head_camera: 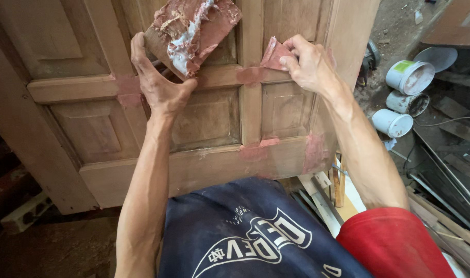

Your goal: The person applies pink wood filler to a wooden door using a putty knife. They scoop filler from a block held in the left hand and spread it into the recessed panels and grooves of the door.

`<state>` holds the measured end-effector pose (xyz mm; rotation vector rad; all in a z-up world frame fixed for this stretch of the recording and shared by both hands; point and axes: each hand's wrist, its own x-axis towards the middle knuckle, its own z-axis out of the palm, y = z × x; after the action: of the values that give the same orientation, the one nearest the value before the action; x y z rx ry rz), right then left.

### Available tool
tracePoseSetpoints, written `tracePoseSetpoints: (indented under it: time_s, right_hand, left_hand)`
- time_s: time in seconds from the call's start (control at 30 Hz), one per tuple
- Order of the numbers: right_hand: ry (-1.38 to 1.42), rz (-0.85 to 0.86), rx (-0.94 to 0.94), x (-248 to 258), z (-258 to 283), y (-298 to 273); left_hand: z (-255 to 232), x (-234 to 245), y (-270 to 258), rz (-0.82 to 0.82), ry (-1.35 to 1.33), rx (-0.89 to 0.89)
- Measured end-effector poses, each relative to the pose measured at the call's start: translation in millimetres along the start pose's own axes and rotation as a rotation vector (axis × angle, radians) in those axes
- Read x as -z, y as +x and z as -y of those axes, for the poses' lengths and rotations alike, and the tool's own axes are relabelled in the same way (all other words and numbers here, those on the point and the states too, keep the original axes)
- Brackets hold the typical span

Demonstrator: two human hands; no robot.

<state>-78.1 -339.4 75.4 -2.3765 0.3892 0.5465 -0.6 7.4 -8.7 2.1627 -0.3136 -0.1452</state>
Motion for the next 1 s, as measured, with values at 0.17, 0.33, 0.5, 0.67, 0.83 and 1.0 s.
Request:
tracePoseSetpoints:
  time_s: [0.17,0.33,0.5,0.67,0.83,1.0]
  right_hand:
    - [0.054,-0.034,0.031,-1.0,2.8,-2.6]
    - [-0.042,-0.074,0.018,0.9,3.9,-3.9]
    - [0.019,-0.115,-0.012,0.2,-1.4,-7.9]
    - [0.051,-0.217,0.002,-3.2,1.1,-21.3]
    - [-0.096,-0.178,-0.068,-1.9,21.5,-24.0]
    - [-0.246,-0.1,-0.073,6.7,36.9,-16.2]
  left_hand:
    - [-1.4,2.2,-0.1,0.009,-0.008,0.016]
    - [-3.5,2.2,1.4,0.005,-0.012,0.028]
    - [-4.2,2.0,2.4,-0.017,0.003,0.003]
    - [-6.6,2.3,2.2,-0.023,-0.011,0.039]
    - [-10.4,2.5,3.0,-0.037,-0.024,0.025]
    - [-11.6,2.5,2.8,-0.034,-0.024,0.039]
